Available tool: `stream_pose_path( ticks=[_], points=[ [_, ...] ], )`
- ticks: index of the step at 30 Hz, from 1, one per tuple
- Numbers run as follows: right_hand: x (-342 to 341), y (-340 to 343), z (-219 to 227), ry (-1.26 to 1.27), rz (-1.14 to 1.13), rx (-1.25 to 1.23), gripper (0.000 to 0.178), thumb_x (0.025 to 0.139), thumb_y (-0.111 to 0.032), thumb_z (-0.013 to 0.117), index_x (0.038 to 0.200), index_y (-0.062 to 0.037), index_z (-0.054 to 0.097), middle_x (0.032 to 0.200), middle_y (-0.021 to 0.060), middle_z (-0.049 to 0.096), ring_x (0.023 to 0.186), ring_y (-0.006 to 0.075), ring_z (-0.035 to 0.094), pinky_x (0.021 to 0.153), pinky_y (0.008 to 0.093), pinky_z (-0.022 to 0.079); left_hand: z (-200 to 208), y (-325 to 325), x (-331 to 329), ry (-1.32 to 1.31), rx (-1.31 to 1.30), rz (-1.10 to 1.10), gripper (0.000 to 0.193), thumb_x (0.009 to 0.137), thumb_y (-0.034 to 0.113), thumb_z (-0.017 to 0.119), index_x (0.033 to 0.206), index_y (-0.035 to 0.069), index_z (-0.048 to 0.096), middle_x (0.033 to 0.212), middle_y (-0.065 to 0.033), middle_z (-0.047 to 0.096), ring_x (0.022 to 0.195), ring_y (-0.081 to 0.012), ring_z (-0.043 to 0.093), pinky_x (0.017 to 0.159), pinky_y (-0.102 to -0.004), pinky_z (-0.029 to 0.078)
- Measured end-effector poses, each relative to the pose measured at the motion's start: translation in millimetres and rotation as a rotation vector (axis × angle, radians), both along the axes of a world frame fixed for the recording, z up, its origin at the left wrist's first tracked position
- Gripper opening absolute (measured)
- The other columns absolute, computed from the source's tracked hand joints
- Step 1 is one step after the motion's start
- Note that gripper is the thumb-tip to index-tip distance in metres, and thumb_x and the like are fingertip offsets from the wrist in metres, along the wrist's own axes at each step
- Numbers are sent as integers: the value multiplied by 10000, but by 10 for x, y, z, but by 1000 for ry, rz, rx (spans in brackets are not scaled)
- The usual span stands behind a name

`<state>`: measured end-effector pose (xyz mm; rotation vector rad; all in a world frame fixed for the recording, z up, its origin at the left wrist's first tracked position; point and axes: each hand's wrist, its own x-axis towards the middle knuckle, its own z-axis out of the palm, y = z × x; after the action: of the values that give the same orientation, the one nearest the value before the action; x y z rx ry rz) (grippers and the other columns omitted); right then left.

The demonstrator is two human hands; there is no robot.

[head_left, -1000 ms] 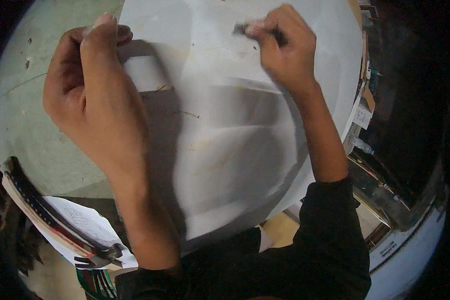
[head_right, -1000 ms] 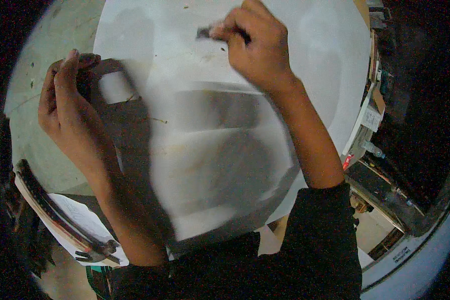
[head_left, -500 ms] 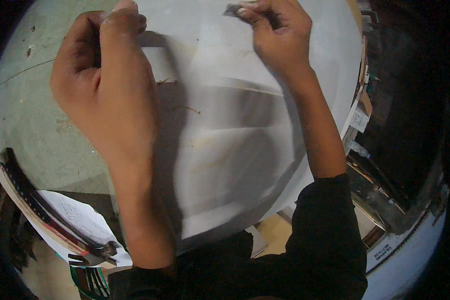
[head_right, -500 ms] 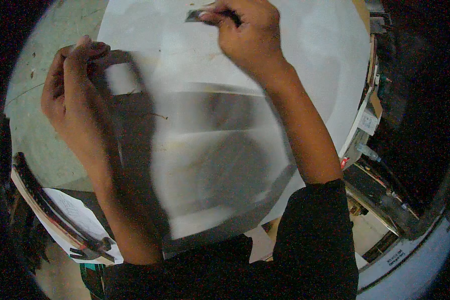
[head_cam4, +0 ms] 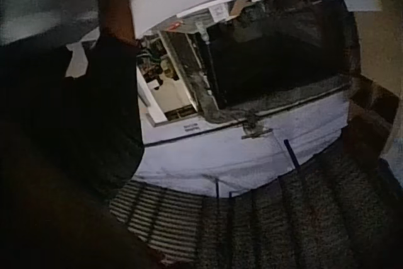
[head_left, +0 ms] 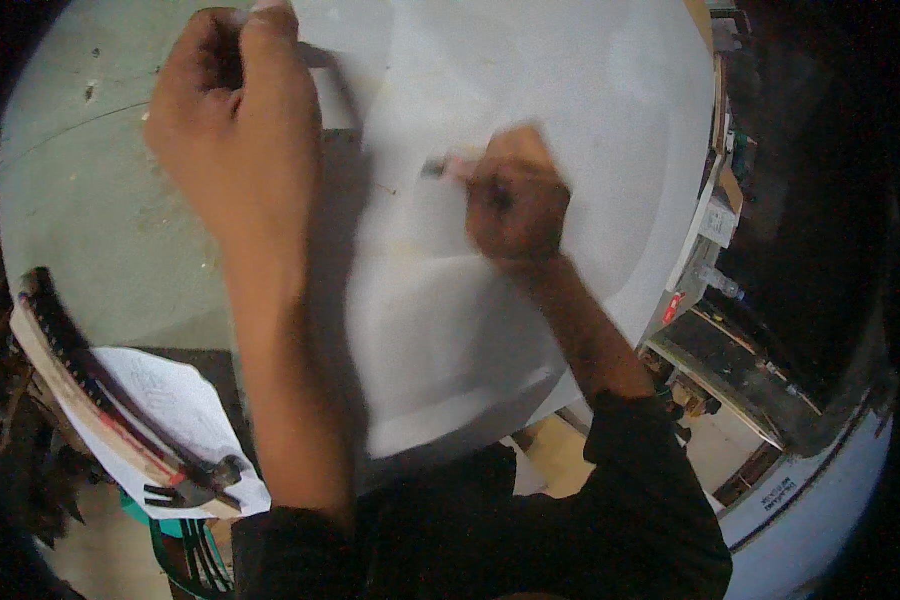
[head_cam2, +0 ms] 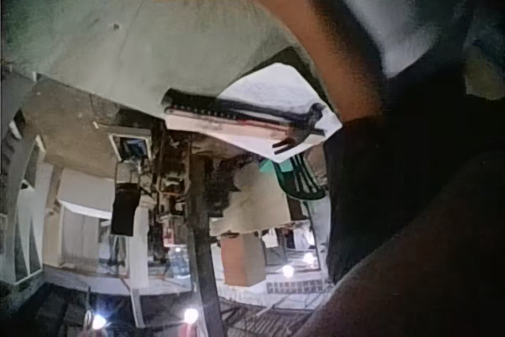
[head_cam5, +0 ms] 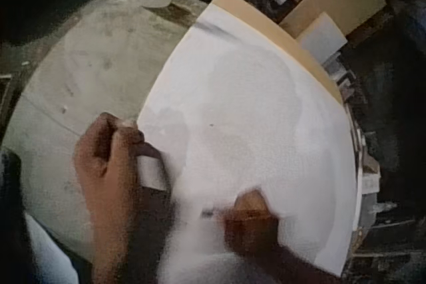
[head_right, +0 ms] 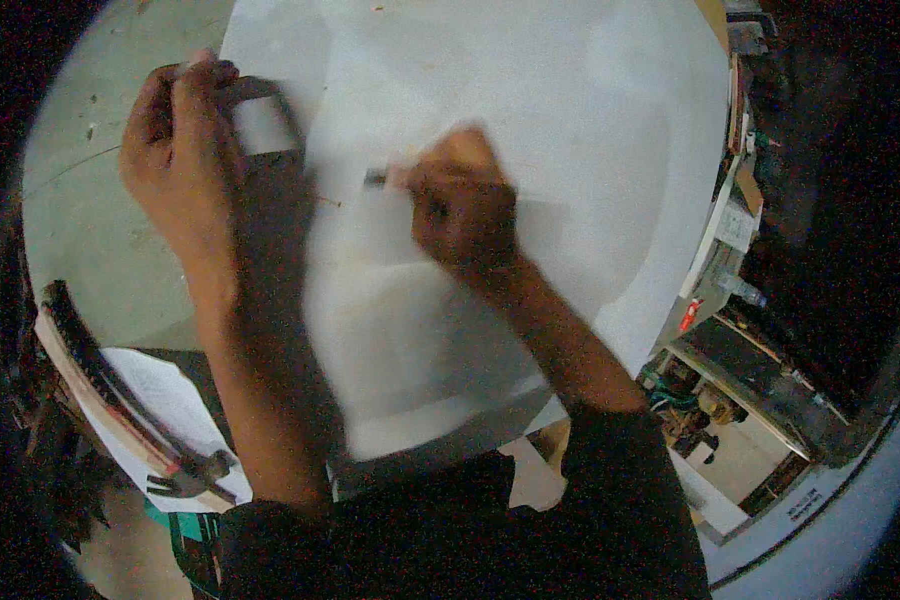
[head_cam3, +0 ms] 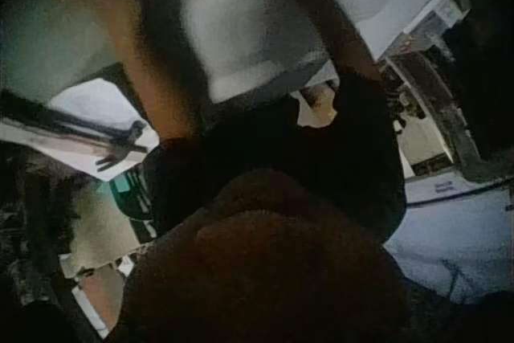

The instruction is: The person wipes a white panel with a small piece of material, possibly a cloth or abrasive pad, to remove marks or debris. The person also picks up a water bottle and then continues cleaning the surface.

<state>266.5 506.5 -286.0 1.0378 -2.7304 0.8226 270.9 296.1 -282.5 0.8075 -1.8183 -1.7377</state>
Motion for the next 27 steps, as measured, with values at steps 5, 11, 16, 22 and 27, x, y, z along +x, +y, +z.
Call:
stream_pose_path(
  ticks=[5,11,16,22,27],
  points=[
    [276,659,91,69,-150,116,117,813,23,596,717,-44,594,725,99,525,652,271,526,614,372,456,-26,73,-69,-2,-604,-109,259,870,297,620,917,55,702,840,-134,674,841,-248,595,775,-341,467],
    [145,632,71,98,-651,-70,86,796,-28,666,764,-13,587,812,136,577,728,302,585,648,403,460,-219,242,76,-166,-1174,-381,602,911,421,501,1435,144,398,1494,-45,389,1412,-251,297,1158,-465,181],
    [540,620,-17,67,-616,-66,47,846,-54,644,833,-32,605,808,133,575,769,302,590,679,374,482,-116,382,476,-125,-1182,-581,629,940,405,455,1483,118,315,1538,-78,307,1433,-275,247,1167,-468,160],
    [345,1032,98,137,-759,161,173,934,-212,557,925,-40,556,840,184,608,797,368,608,697,466,490,117,530,1260,-186,-1137,-741,707,924,442,467,1489,65,273,1558,-103,257,1444,-276,221,1173,-453,141],
    [241,1209,296,-57,-877,425,274,960,-291,471,983,-43,584,877,195,657,818,400,645,694,490,524,233,564,1669,-262,-1093,-772,709,922,438,476,1493,74,267,1555,-102,263,1444,-268,221,1172,-449,143]
  ],
)
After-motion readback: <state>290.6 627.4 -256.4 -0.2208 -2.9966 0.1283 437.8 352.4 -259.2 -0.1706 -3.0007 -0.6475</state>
